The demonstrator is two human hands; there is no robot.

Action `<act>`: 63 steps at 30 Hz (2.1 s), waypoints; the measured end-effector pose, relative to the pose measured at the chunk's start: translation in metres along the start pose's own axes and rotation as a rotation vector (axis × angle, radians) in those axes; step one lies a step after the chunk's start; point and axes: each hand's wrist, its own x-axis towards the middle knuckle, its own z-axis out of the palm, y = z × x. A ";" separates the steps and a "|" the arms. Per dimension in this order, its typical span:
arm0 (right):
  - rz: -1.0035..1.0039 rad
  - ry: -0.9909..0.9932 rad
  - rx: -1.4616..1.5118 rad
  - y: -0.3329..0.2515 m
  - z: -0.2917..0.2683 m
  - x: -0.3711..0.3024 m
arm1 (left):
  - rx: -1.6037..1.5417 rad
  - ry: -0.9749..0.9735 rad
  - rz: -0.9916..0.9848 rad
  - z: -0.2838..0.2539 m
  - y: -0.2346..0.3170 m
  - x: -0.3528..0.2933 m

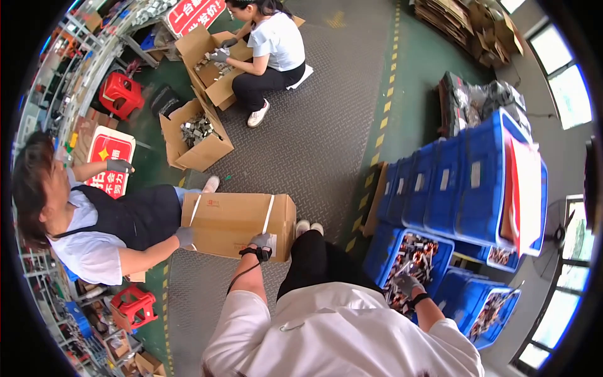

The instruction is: Assembling and packing electrical circuit breakers into a cardboard box while sitting on a workshop floor.

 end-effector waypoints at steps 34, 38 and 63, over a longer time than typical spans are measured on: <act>0.222 -0.112 0.511 0.075 -0.500 0.408 | 0.058 0.135 -0.016 0.008 0.498 0.187; 0.122 -0.037 0.585 0.097 -0.569 0.435 | -0.041 0.032 0.325 -0.042 0.600 0.122; 0.091 0.074 0.286 0.213 -1.166 0.722 | -0.390 0.011 1.082 -0.339 1.198 0.163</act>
